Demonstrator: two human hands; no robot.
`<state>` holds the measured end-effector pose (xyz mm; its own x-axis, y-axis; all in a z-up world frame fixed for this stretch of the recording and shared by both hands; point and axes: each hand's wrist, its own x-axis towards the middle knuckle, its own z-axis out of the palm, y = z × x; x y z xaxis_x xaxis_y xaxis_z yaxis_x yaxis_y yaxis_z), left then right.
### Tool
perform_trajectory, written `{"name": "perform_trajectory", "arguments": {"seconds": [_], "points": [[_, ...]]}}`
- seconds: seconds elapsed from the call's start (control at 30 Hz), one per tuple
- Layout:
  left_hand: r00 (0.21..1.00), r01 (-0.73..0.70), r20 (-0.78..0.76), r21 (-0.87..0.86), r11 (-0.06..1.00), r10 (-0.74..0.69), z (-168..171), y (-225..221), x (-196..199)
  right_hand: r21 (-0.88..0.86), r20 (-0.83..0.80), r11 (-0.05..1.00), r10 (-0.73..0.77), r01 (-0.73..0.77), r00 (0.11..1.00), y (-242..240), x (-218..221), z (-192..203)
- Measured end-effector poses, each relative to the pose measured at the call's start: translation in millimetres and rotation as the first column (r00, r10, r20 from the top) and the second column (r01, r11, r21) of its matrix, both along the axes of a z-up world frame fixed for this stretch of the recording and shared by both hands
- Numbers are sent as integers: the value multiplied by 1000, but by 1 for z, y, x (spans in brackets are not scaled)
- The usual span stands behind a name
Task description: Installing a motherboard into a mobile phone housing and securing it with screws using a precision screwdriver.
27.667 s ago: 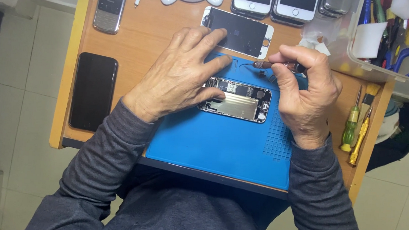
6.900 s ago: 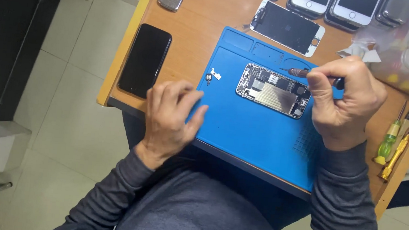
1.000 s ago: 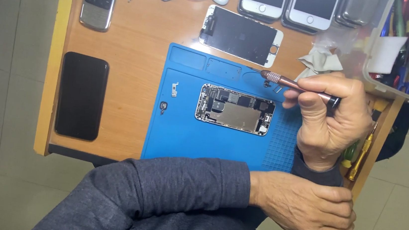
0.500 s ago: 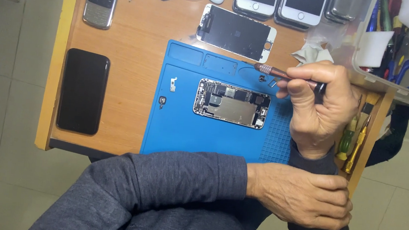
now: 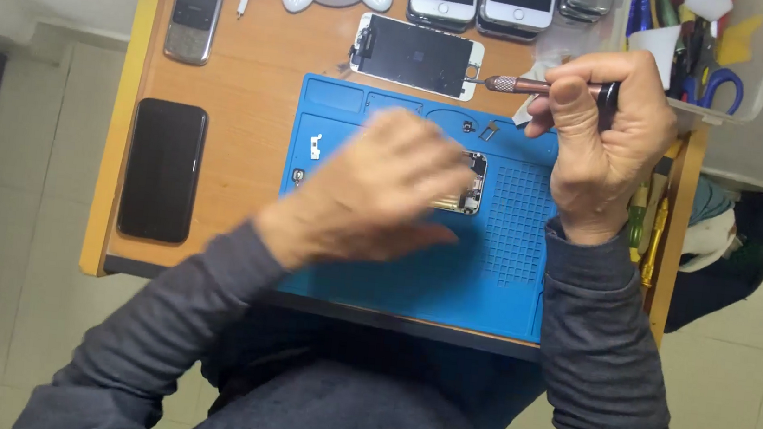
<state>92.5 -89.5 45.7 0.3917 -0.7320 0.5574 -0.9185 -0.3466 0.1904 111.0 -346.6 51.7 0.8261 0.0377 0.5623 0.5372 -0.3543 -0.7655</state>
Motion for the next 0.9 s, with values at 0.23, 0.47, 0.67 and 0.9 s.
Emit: {"name": "perform_trajectory", "arguments": {"seconds": [0.23, 0.47, 0.67, 0.9], "points": [[977, -212, 3, 169, 962, 215, -27, 50, 12, -41, -20, 999, 7, -7, 1000, 1, 0, 0], [973, -171, -117, 214, 962, 199, -33, 57, 18, -48, -20, 999, 12, -13, 1000, 3, 0, 0], [971, -143, -161, 199, 969, 176, -29, 64, 16, -69, -24, 997, 18, -19, 1000, 7, -3, -1], [950, -298, -57, 117, 947, 306, -16, 56, 17, -129, -51, 992, -17, 10, 999, 7, -6, -1]]}}
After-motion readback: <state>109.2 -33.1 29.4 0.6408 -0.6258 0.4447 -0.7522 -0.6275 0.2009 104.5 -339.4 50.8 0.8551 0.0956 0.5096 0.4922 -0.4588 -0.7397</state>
